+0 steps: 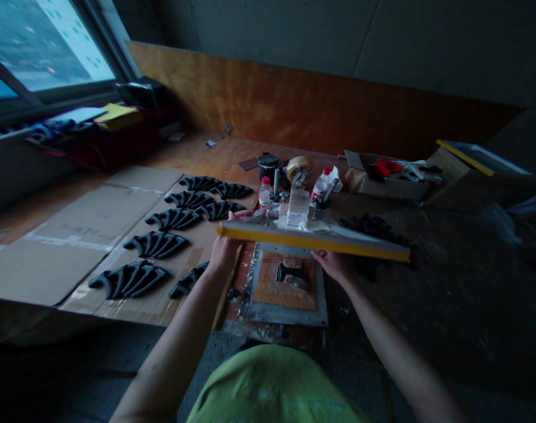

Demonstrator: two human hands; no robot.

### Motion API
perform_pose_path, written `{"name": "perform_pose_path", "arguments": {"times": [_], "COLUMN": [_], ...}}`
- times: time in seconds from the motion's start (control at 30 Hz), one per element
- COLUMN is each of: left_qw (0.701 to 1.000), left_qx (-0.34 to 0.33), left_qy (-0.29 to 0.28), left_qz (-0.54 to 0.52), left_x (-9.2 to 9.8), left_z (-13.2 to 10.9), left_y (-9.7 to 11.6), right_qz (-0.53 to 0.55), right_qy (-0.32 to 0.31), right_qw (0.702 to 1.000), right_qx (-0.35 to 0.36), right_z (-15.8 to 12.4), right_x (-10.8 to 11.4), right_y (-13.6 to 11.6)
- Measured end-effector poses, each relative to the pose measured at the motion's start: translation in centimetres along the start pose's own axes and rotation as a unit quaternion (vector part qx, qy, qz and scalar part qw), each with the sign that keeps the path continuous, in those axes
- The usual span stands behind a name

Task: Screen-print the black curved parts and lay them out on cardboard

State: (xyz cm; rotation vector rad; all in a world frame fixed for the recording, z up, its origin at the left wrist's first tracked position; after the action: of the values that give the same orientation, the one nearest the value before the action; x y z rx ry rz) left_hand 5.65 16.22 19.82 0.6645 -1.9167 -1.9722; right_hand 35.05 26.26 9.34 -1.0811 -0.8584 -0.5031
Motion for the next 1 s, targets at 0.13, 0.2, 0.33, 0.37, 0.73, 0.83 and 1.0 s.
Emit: {"name": "perform_pose_path", "arguments": {"times": [0.13, 0.2, 0.33, 0.37, 0.73, 0.83, 1.0], "left_qw": [0.999, 0.999, 0.976, 0.947, 0.94, 0.9, 0.852], "left_qx": [-0.015, -0.007, 0.209, 0.294, 0.281, 0.301, 0.293], "left_qy": [-0.014, 0.009, -0.063, -0.126, 0.188, 0.244, 0.225], "left_qz": [-0.044, -0.046, -0.003, 0.012, 0.046, 0.198, 0.372], "left_x": [-2.0, -1.9, -3.2, -4.2, 12.6, 20.4, 24.9], "left_z": [2.3, 1.5, -5.5, -8.3, -8.3, -9.5, -10.2], "left_y": [1.1, -0.3, -9.2, -11.8, -17.9, -19.4, -21.1], "right_qz": [-0.131, -0.172, -0.147, -0.138, -0.2, -0.349, -0.447], "right_qy": [-0.079, -0.115, -0.078, -0.05, -0.037, -0.085, -0.145], "right_qw": [0.986, 0.977, 0.986, 0.989, 0.976, 0.933, 0.882], "right_qx": [0.061, 0.05, -0.009, 0.0, 0.071, -0.026, -0.019], "right_z": [-3.4, -3.9, -4.4, -4.8, -0.1, 1.7, 1.4], "right_x": [-5.9, -7.1, -6.2, -5.9, -1.5, -0.1, -1.3], "right_y": [-3.8, -4.7, -6.5, -7.6, 1.6, 10.6, 15.4]}}
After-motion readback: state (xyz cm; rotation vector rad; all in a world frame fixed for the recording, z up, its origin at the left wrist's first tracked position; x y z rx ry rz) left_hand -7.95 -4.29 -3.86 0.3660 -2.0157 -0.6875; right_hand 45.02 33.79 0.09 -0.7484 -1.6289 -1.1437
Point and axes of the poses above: each hand's wrist, its own z-axis towards the middle knuckle, its own x-axis out of the back of the hand, y = z × x, the point moved 8 cm from there along z, towards the middle knuckle, and after that the axes turned 5 degrees about y, right-handed, at the moved point
